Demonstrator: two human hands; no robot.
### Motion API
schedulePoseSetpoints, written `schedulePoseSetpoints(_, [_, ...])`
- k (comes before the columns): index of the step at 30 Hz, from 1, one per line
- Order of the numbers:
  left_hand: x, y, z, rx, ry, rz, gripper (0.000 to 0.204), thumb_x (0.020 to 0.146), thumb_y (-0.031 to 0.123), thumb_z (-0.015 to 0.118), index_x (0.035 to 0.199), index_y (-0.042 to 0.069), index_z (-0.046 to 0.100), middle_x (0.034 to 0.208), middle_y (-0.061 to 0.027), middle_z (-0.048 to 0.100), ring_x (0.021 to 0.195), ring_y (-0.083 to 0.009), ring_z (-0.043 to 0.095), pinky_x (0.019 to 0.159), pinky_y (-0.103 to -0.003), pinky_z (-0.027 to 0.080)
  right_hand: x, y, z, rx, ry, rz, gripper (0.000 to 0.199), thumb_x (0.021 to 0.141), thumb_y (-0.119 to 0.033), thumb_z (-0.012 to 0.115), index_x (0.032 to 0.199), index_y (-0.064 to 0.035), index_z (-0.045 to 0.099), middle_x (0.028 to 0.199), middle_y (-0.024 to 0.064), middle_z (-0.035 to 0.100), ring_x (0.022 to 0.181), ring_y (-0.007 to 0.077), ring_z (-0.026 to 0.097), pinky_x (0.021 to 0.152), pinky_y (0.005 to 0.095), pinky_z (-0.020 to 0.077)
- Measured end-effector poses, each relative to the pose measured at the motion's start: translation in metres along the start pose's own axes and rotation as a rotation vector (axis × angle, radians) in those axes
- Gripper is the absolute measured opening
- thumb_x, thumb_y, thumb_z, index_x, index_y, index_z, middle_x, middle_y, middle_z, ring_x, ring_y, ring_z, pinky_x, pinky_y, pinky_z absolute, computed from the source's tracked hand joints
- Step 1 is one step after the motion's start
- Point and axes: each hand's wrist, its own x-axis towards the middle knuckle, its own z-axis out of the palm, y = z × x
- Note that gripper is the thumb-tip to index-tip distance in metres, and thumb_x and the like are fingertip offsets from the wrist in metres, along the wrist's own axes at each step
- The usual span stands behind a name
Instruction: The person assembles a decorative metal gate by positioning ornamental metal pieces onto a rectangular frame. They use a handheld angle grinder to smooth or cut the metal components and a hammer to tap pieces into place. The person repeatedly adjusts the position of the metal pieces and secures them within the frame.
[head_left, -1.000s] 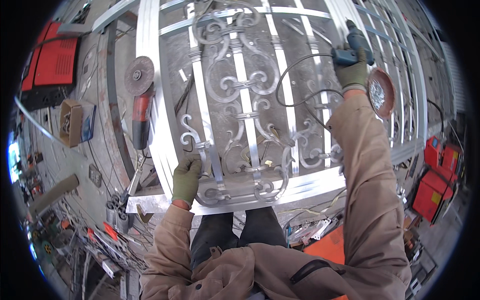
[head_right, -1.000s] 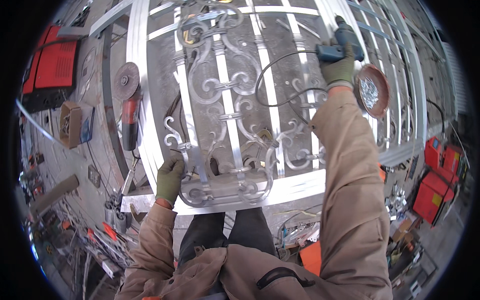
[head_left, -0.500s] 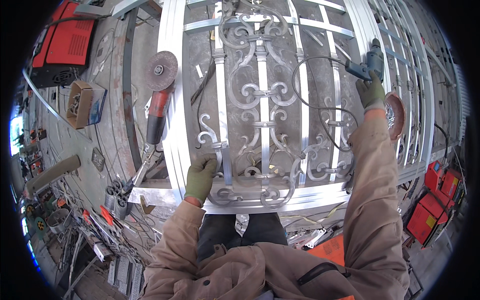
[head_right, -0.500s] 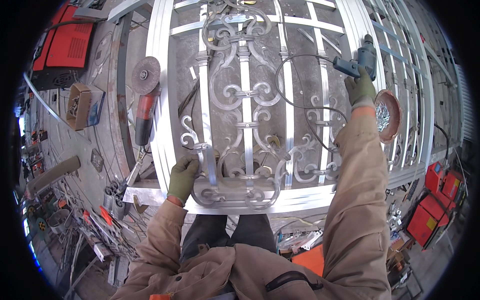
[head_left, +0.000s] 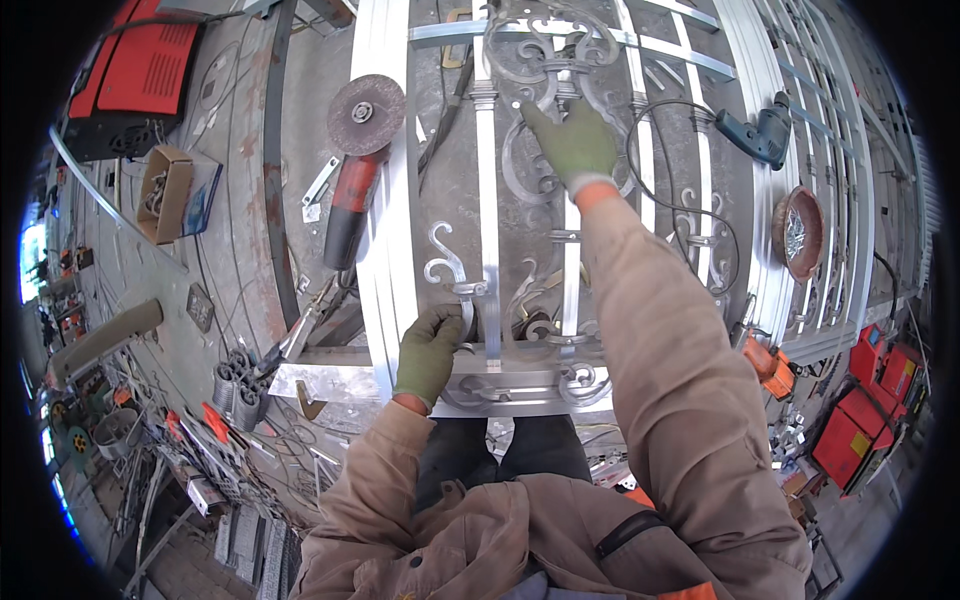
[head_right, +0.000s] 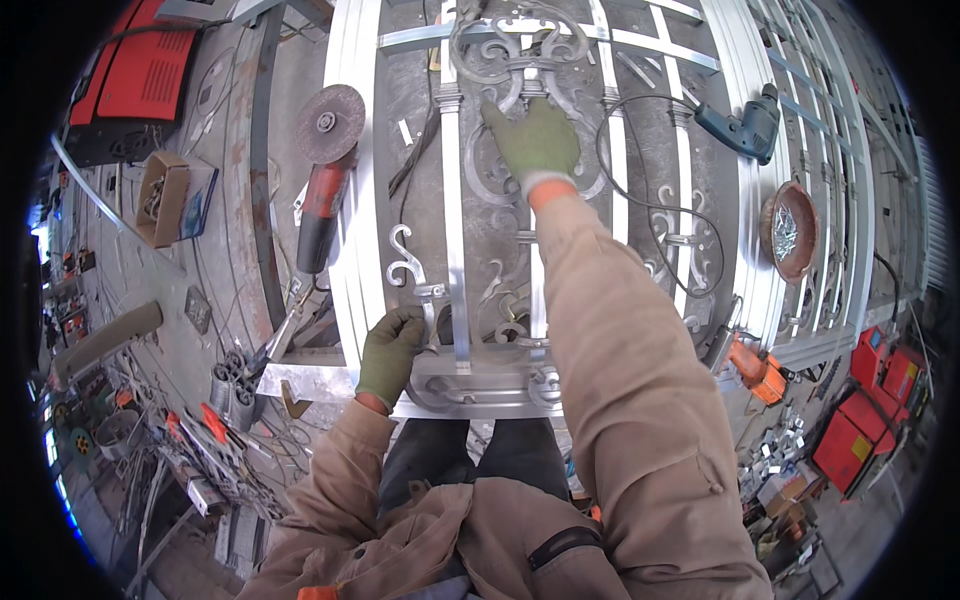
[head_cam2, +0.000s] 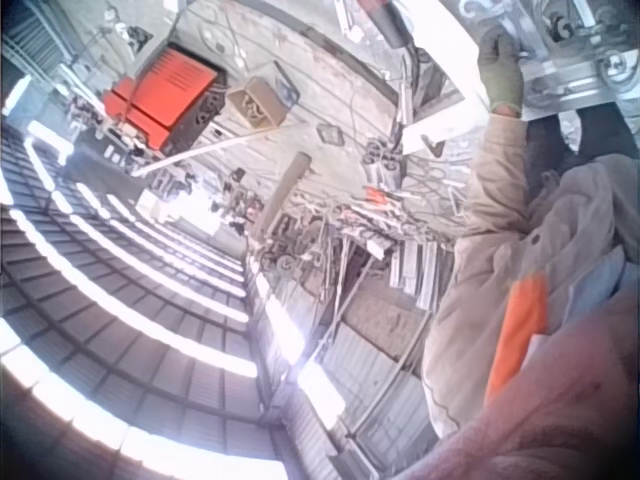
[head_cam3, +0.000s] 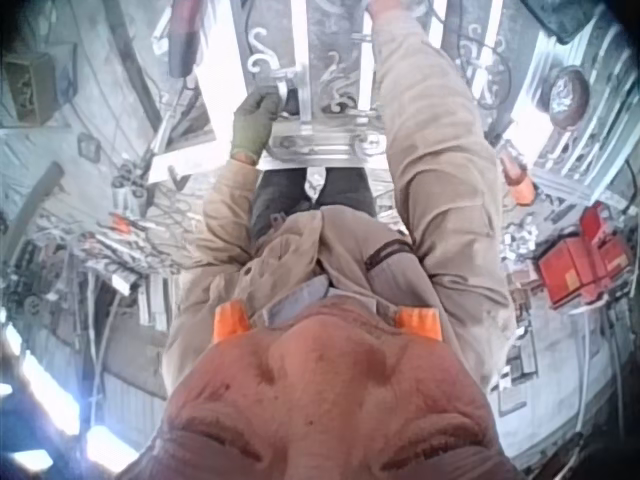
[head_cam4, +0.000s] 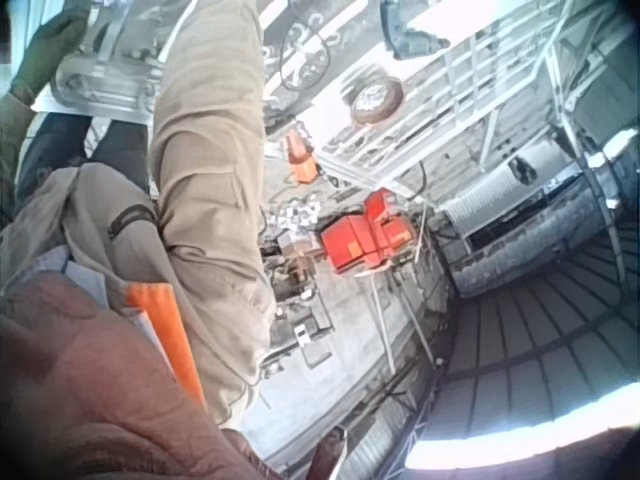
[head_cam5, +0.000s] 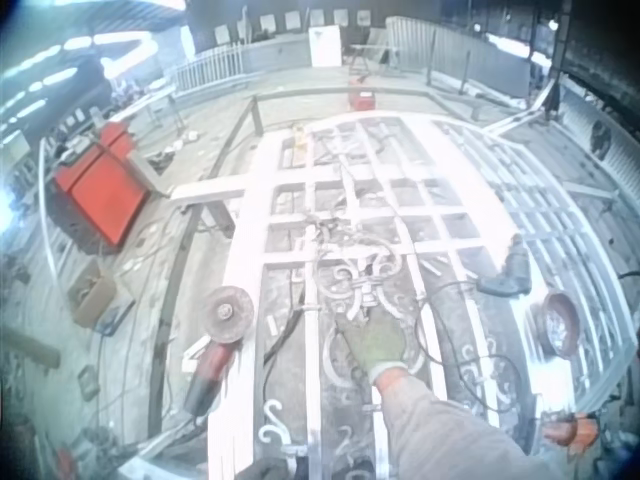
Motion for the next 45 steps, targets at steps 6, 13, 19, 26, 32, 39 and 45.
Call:
schedulePoseSetpoints(6, [-0.005,0.000,-0.010,-0.046,-0.047,0.018,0.022,0.114,0.010,0.072,0.133,-0.001,0.079,0.106,-0.0026,0.077,0.091,-0.0110,0.068,0.081,-0.028,0.058,0.055,0.009,0.019,0.082,-0.056,0.001,0.075,0.095,-0.063,0.084,0.132,0.0021,0.078,0.127,0.0225,0.084,0.116,0.0371,0.082,0.102,0.0519,0.0644])
schedulePoseSetpoints(13, [0.017,0.042,0.013,0.196,-0.039,0.085,0.026,0.113,0.019,0.072,0.133,0.004,0.081,0.113,-0.0107,0.083,0.102,-0.0201,0.078,0.091,-0.035,0.061,-0.009,0.031,-0.066,0.966,-0.327,-0.016,0.036,0.100,-0.039,0.089,0.113,-0.0084,0.074,0.088,-0.0017,0.068,0.074,0.0104,0.062,0.063,0.0275,0.0455])
schedulePoseSetpoints(19, [0.067,0.038,0.084,0.461,-0.071,0.289,0.030,0.110,0.025,0.072,0.131,0.008,0.084,0.123,-0.0162,0.086,0.112,-0.0313,0.080,0.099,-0.042,0.061,-0.126,0.080,-0.156,1.094,-0.158,-0.149,0.040,0.110,-0.028,0.078,0.136,0.0028,0.074,0.101,0.0025,0.067,0.086,0.0109,0.063,0.077,0.0262,0.0511])
schedulePoseSetpoints(26, [0.102,0.016,0.129,0.665,-0.027,0.400,0.031,0.110,0.030,0.072,0.132,0.013,0.086,0.121,-0.0187,0.086,0.113,-0.0371,0.082,0.099,-0.045,0.062,-0.222,0.148,-0.189,1.175,-0.108,-0.078,0.052,0.108,-0.027,0.078,0.146,0.0071,0.067,0.095,0.0040,0.065,0.080,0.0140,0.058,0.075,0.0281,0.0467])
schedulePoseSetpoints(32, [0.106,0.020,0.129,0.635,-0.098,0.279,0.029,0.108,0.028,0.076,0.130,0.014,0.088,0.112,-0.0146,0.088,0.101,-0.0264,0.083,0.093,-0.039,0.063,-0.247,0.195,-0.181,1.236,-0.117,-0.053,0.061,0.108,-0.031,0.079,0.150,0.0106,0.065,0.096,0.0052,0.064,0.083,0.0169,0.060,0.078,0.0331,0.0479])
schedulePoseSetpoints(39, [0.095,0.018,0.135,0.514,-0.072,0.169,0.029,0.109,0.030,0.076,0.129,0.014,0.089,0.113,-0.0106,0.088,0.102,-0.0236,0.081,0.093,-0.037,0.062,-0.269,0.209,-0.169,1.220,-0.103,-0.014,0.057,0.108,-0.028,0.079,0.148,0.0111,0.066,0.099,0.0078,0.069,0.085,0.0184,0.063,0.079,0.0340,0.0499])
schedulePoseSetpoints(45, [0.085,0.004,0.141,0.577,-0.006,0.321,0.031,0.109,0.031,0.074,0.130,0.013,0.089,0.121,-0.0123,0.088,0.110,-0.0271,0.083,0.099,-0.039,0.062,-0.276,0.200,-0.161,1.221,-0.072,0.041,0.051,0.108,-0.026,0.077,0.145,0.0084,0.068,0.091,0.0057,0.065,0.079,0.0169,0.060,0.076,0.0320,0.0475])
